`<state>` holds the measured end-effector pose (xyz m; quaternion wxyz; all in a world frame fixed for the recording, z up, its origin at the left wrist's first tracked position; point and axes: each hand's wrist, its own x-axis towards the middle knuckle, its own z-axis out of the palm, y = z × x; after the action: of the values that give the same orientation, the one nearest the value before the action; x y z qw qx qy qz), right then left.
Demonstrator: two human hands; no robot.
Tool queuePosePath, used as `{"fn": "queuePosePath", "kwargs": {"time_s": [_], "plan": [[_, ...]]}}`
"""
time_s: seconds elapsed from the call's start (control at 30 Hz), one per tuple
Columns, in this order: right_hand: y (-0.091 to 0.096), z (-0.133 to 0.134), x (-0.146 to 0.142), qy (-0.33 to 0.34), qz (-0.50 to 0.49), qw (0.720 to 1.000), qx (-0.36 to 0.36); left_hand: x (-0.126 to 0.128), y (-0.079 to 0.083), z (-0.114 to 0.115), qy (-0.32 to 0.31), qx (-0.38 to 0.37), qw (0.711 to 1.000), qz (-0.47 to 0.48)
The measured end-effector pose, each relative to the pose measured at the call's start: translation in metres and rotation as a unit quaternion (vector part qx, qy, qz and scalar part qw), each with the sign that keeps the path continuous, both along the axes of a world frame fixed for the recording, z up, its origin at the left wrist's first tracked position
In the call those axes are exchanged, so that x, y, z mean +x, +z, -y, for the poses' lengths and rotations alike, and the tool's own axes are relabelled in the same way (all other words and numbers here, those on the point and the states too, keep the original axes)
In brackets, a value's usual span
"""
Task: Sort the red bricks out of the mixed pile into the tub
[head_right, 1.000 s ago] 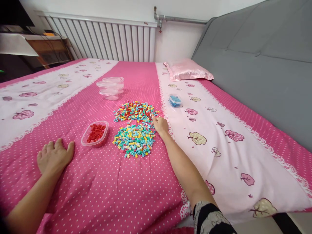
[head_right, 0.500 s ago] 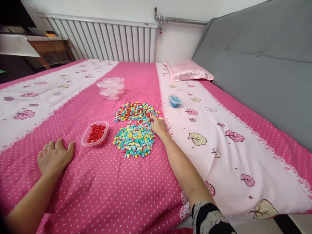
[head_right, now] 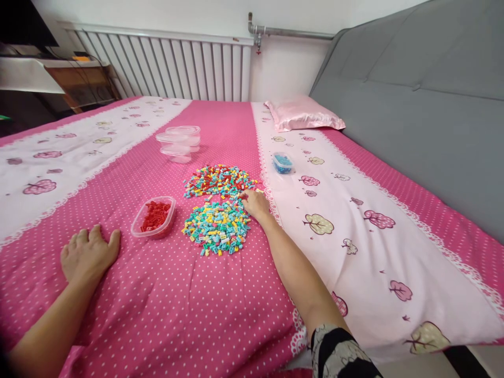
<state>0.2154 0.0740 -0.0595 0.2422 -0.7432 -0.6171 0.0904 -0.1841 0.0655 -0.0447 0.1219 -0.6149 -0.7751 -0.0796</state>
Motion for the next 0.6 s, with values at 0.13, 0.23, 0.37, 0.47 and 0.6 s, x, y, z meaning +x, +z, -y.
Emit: {"fn": "queuePosePath", "kwargs": {"time_s": [0.13,0.23,0.37,0.47,0.6], "plan": [[-0.0011,-0.0004,0.0005,0.004,-0.006,1.0,0.006,0.001,0.0015,0.0006,0.001,-0.006,1.0,0.001],[-0.0015,-0.001,0.0006,0.011,-0.006,1.0,0.0,0.0018,0.0018,0.0009,0.004,-0.008,1.0,0.002],[-0.0005,-0.0016,-0.0001,0.013,-0.001,1.0,-0.013,0.0012,0.0007,0.0005,0.003,-0.006,1.0,0.003],[0.0007,-0.001,-0.0012,0.01,0.008,1.0,-0.012,-0.0001,-0.0006,0.0,0.0,0.001,1.0,0.003],[0.0008,-0.0001,-0.0019,0.006,0.006,1.0,-0.009,-0.0004,-0.001,-0.0006,-0.001,-0.001,1.0,0.004]]}}
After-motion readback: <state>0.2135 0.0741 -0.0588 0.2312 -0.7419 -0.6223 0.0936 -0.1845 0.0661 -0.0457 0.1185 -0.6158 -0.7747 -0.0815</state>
